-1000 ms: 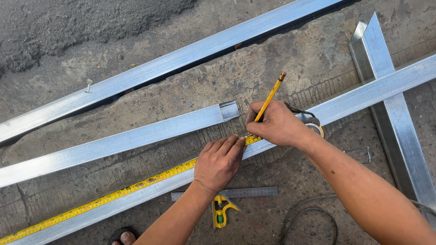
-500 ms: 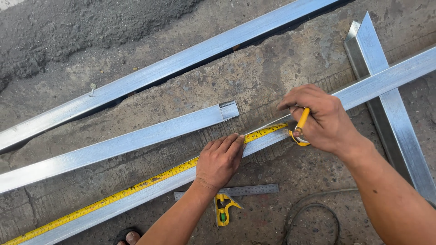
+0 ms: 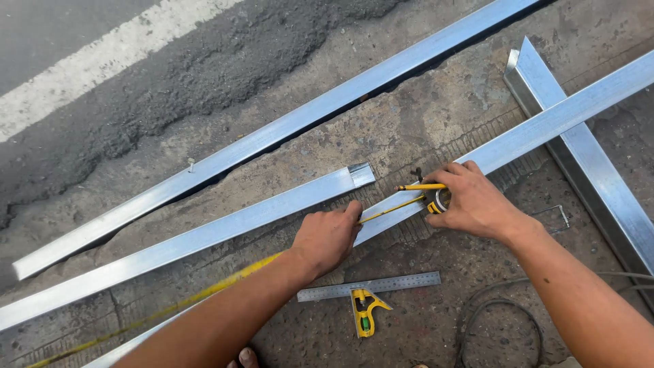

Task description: Measuring and marking galvanized steel studs using a tape measure, pencil, and combination square.

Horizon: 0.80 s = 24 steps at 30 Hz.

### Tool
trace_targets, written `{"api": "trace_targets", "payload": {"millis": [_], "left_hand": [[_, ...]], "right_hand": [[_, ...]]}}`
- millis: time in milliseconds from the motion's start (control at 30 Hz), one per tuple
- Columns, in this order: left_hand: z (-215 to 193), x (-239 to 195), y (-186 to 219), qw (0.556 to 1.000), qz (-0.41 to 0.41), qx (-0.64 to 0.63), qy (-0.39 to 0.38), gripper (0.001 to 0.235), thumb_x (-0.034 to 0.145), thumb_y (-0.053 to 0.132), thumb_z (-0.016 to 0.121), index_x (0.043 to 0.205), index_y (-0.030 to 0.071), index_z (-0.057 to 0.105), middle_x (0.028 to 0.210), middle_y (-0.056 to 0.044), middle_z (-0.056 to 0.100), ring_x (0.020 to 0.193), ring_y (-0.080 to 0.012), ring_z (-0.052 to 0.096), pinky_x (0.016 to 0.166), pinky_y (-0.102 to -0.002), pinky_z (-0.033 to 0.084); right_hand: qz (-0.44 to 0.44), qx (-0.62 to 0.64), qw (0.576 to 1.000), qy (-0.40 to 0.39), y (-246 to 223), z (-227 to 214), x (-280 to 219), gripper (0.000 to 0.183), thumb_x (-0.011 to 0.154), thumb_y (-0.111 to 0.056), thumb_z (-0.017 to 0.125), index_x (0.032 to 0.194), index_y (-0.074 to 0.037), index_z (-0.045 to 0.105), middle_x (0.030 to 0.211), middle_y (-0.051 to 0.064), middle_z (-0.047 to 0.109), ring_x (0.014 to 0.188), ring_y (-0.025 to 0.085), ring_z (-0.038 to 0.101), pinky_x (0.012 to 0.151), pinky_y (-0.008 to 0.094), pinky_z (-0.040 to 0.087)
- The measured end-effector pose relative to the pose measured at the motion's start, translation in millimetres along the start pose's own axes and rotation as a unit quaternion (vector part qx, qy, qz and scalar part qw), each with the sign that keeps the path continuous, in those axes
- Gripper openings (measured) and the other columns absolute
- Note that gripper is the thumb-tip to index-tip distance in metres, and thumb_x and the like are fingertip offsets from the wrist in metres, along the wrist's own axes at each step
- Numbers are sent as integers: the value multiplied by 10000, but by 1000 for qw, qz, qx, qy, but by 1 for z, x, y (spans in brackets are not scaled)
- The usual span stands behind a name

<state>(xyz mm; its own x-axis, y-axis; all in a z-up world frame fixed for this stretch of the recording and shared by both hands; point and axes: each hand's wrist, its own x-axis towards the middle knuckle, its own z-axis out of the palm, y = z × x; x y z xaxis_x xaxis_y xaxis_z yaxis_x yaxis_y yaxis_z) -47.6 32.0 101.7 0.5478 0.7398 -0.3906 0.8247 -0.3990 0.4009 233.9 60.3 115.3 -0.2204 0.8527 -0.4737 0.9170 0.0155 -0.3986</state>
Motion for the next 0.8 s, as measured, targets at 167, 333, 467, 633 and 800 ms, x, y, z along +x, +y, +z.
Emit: {"api": "trace_targets", "payload": {"millis": [167,333,467,633,800], "left_hand": [[-43,-70,-38,981,-41,14,-189,213,980,235,485,1161,144,552,952,-121,744,809,-416,730,655,-508,582],[-5,-109,-71,973,-43,81,-211,125,904,126,500,1018,167,531,935,-106,697,793,-458,665,655,-585,512],[1,-113,-60,984,85,111,-113,189,855,8,535,1003,126,526,823,-79,645,669,-393,650,501,-556,496],[19,-126,-60,979,175,107,-1,171,809,-27,566,954,65,570,814,-103,650,631,-370,627,531,-529,509],[38,-156,-62,958,228,151,91,83,910,67,601,978,31,633,811,-121,672,640,-339,619,590,-463,478]], "right_hand": [[8,1,998,-63,0,4,-12,692,633,-420,877,1244,-147,699,1246,104,677,1200,330,590,1022,447,511],[35,-51,996,-63,30,26,-40,718,666,-502,841,1301,-230,645,1203,0,627,1181,236,523,999,431,467],[67,-39,995,-66,40,45,-78,707,654,-471,837,1281,-213,636,1236,-4,619,1171,232,509,993,421,464],[99,13,992,-78,55,93,-100,920,597,-461,901,1400,-150,575,1501,96,529,1475,279,406,1191,486,375],[54,-27,993,-100,72,154,-103,555,515,-538,936,928,-228,733,951,-38,716,939,169,684,850,313,510]]}}
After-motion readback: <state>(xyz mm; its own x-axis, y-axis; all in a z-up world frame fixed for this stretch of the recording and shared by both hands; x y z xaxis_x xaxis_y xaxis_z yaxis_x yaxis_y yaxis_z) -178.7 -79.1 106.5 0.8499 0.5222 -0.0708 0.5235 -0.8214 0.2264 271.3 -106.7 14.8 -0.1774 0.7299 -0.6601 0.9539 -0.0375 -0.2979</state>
